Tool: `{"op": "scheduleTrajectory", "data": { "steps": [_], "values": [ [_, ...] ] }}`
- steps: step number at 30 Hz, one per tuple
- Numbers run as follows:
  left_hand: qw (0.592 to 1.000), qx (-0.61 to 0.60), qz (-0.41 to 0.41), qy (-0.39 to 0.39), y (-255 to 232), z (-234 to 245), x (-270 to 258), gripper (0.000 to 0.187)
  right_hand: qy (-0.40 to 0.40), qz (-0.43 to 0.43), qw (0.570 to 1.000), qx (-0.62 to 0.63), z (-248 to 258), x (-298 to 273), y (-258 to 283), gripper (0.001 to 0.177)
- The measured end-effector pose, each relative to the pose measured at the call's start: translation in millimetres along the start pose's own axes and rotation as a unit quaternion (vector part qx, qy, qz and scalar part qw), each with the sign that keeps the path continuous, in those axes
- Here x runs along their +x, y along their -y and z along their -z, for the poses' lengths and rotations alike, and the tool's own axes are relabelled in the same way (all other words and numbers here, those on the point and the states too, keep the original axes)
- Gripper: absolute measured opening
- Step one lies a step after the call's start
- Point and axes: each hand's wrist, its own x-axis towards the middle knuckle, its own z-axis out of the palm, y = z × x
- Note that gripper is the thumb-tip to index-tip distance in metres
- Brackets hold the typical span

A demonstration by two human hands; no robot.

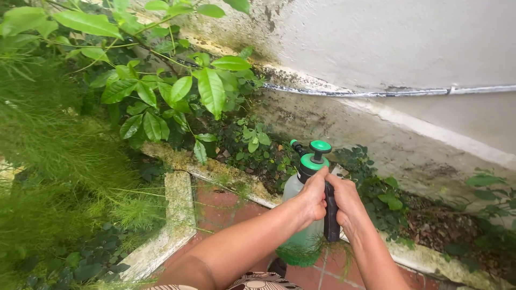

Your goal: Spraying water or pesticide on garden plants using a pressurized hand sprayer.

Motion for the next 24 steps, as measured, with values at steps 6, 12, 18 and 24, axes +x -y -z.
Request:
{"op": "scheduleTrajectory", "data": {
  "steps": [6, 12, 18, 24],
  "values": [
    [0.999, 0.037, 0.033, 0.001, 14.1, -16.4, -10.7, 0.038, -0.038, -0.012, 0.999, 0.004, 20.3, -12.5, -1.5, 0.028],
    [0.998, 0.04, 0.047, -0.008, 26.3, -18.9, -3.4, 0.036, -0.052, -0.022, 0.998, 0.009, 36.9, -7.1, -15.0, 0.03],
    [0.999, 0.028, 0.03, -0.02, 17.1, -7.9, -0.8, 0.04, -0.026, -0.018, 0.999, 0.0, 20.1, -1.0, -12.4, 0.03],
    [1.0, -0.004, -0.006, -0.009, -13.9, 16.6, -11.1, 0.036, 0.015, -0.007, 1.0, -0.011, -24.9, -5.6, 1.7, 0.03]
  ]
}}
